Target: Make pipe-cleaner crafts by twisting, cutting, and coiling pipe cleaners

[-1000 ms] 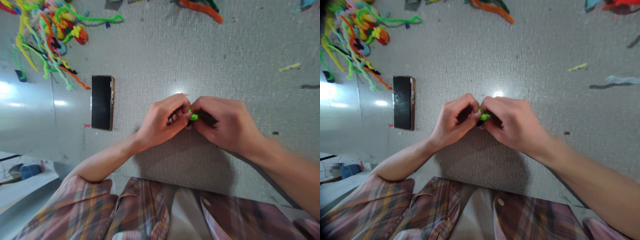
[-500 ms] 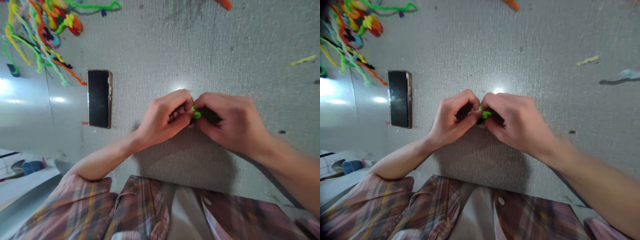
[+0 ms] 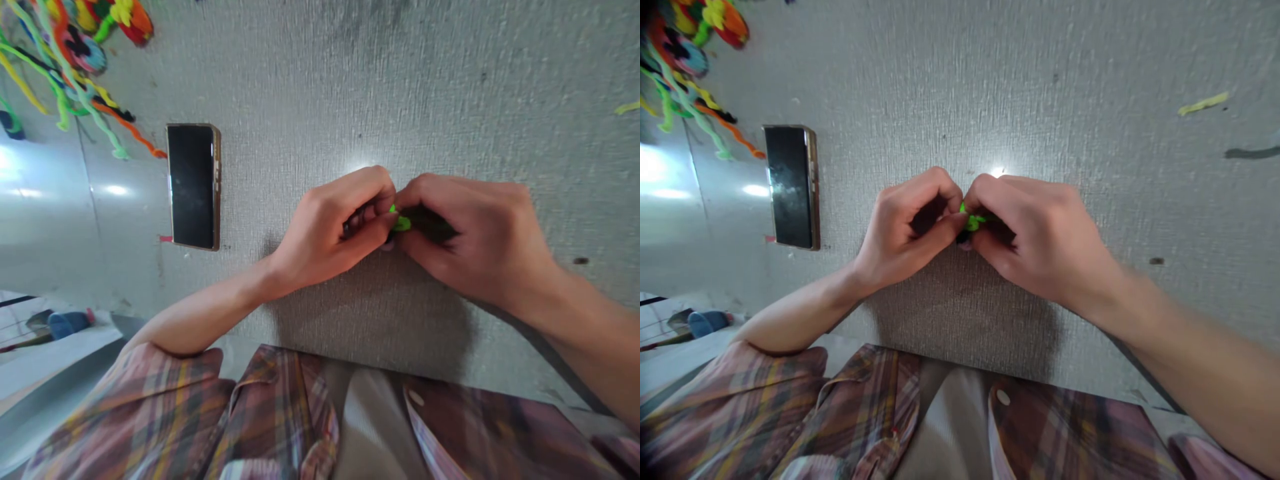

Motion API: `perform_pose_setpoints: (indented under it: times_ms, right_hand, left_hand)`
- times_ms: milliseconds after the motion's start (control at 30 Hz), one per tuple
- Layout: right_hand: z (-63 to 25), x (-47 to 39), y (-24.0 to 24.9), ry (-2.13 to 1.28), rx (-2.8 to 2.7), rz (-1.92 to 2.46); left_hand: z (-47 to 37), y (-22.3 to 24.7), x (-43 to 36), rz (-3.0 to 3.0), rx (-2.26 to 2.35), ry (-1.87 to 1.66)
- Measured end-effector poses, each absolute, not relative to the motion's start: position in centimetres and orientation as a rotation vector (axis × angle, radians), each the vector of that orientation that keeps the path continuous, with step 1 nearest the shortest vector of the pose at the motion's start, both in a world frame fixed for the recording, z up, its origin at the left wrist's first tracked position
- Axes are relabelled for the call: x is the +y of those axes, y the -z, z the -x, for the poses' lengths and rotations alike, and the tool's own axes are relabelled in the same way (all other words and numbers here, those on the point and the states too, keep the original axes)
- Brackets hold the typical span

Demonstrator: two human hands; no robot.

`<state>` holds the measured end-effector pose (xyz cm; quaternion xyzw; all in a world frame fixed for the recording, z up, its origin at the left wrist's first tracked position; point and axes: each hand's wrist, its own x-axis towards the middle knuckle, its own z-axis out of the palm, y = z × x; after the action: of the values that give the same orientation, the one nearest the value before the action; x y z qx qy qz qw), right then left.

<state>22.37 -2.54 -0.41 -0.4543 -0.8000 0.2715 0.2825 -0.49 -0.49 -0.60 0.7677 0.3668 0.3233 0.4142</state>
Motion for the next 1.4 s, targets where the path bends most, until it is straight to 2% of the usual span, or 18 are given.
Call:
perform_pose_setpoints:
  times_ms: [633, 1100, 1233, 1400]
  right_hand:
    - [-22.4, -2.6, 0.6, -0.601, -2.167, 1.190]
    - [-22.3, -2.6, 0.1, -0.685, -2.132, 1.234]
    - [-22.3, -2.6, 0.0, -0.683, -2.141, 1.229]
    - [-22.4, -2.5, 0.0, -0.694, -2.154, 1.224]
  left_hand:
    - [0.8, 1.3, -0.1, -1.959, 0.859, -0.777]
    - [0.8, 1.1, -0.1, -1.932, 0.825, -0.814]
    - [0.7, 1.1, -0.2, -1.932, 0.926, -0.714]
    - [0.8, 1.9, 0.3, -1.941, 0.798, -0.787]
